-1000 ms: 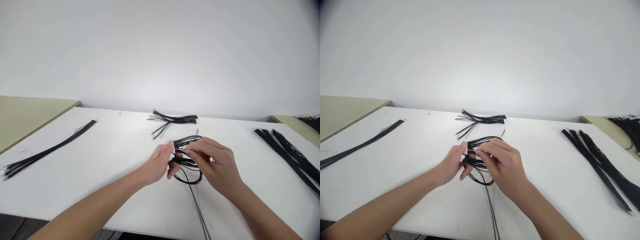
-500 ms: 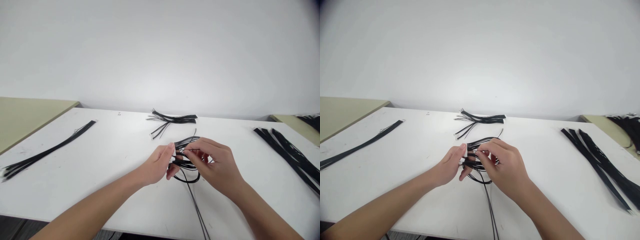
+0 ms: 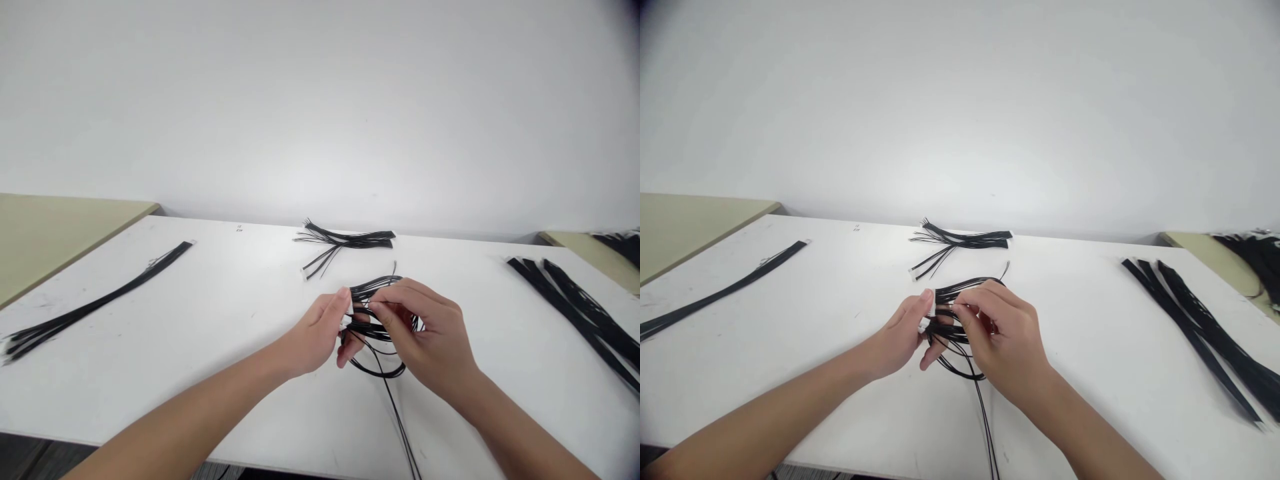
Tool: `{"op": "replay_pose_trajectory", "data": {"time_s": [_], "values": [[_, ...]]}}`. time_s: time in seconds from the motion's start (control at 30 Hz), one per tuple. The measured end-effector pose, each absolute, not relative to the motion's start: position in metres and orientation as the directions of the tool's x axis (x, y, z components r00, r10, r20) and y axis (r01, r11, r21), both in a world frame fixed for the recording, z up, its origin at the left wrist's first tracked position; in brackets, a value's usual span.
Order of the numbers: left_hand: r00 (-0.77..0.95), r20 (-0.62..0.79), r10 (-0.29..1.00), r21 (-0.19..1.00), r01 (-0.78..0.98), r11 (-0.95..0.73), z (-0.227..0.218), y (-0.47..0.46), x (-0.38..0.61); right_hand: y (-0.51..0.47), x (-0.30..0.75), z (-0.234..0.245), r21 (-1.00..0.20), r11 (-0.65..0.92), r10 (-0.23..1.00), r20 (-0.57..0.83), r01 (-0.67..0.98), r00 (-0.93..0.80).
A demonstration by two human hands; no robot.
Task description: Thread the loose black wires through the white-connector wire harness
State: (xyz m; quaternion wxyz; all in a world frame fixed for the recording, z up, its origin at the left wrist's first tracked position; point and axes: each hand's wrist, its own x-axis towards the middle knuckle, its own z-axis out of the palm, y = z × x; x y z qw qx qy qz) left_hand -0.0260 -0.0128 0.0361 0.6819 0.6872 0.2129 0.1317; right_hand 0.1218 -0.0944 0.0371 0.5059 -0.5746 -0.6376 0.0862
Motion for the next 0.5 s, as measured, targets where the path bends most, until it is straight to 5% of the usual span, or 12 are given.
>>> {"op": "replay_pose_trajectory", "data": {"time_s": [0.23, 0.43, 0.5], "values": [[0.89, -0.077, 0.45, 0.997, 0.073, 0.026, 0.035, -0.01, -0.025, -0.096, 0.121, 0.035, -0.637, 0.362, 0.774, 0.612, 0.681, 0.161], [0.847, -0.078, 0.526, 0.994, 0.11, -0.029, 0.024, -0.011, -0.023, -0.093, 0.136, 0.034, -0.256, 0.268, 0.764, 0.644, 0.929, -0.043], [0.833, -0.103, 0.543, 0.99, 0.136, -0.022, 0.021, -0.011, -0.023, -0.091, 0.139, 0.035, -0.213, 0.275, 0.776, 0.624, 0.938, -0.086]]}}
